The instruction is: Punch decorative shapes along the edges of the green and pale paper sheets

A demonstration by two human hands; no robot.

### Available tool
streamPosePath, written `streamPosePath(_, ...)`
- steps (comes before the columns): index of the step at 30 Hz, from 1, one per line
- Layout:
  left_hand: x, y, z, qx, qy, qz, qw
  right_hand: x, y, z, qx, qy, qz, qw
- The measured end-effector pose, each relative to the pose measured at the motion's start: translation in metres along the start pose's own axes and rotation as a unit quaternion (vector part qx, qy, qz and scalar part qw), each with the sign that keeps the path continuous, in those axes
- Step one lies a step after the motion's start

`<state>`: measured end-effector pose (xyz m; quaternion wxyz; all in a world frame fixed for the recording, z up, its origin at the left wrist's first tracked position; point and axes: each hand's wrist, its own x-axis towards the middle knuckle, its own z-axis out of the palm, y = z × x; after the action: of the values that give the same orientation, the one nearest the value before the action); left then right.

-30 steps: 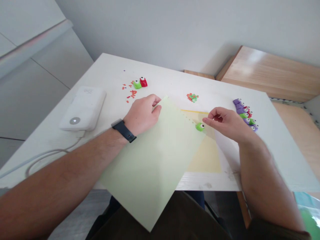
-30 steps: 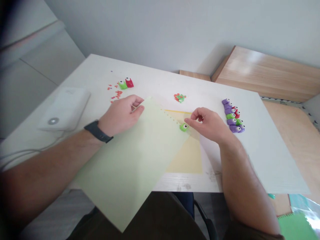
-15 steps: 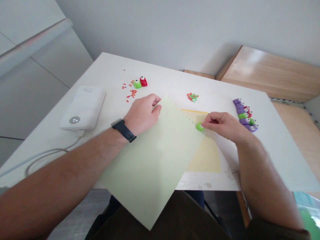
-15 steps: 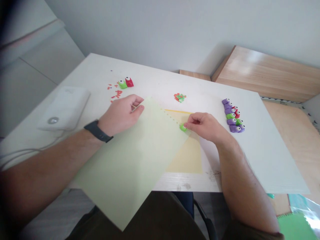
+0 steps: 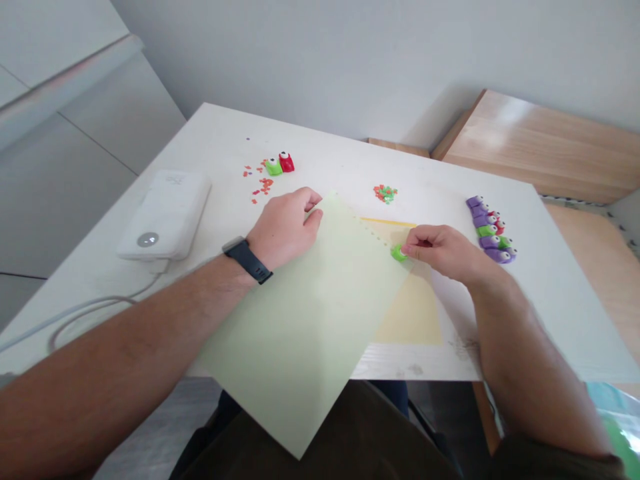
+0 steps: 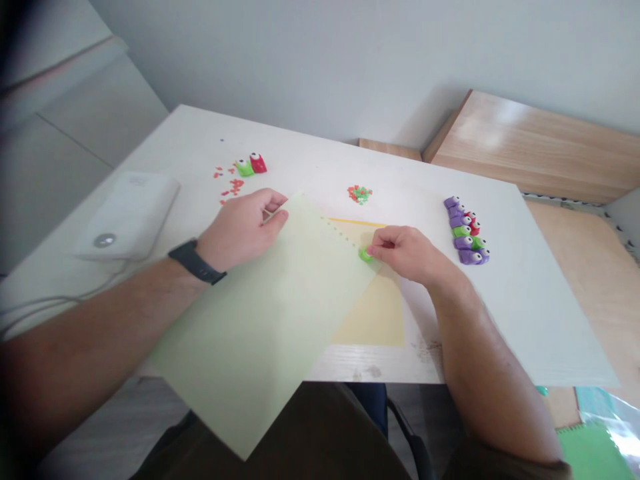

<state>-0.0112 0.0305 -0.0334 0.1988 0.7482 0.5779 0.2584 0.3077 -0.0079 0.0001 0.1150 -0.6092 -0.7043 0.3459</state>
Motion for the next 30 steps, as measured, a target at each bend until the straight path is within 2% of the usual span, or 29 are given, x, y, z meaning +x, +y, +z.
streamPosePath(11,-0.0006,0.0033,-0.0018,0.008,0.001,-0.005,1.000,0.0016,-0.0056,0.0013,-0.074,0.015,-0.043,0.996)
streamPosePath(19,-0.0002,0.0005,0.0008,-0.002,0.007,0.007,1.000,0.0042,-0.0081,-0.0018,-0.125,-0.008,-0.075,0.989)
streamPosePath(24,0.0000,0.0016,0.0009,0.003,-0.001,-0.007,1.000,0.0080,-0.0069,-0.0006,-0.143,-0.022,-0.093,0.985)
streamPosePath(30,0.0000,0.0016,-0.0002,-0.003,-0.004,-0.008,1.000,0.0072,-0.0041,-0.0025,-0.117,-0.036,-0.069,0.990)
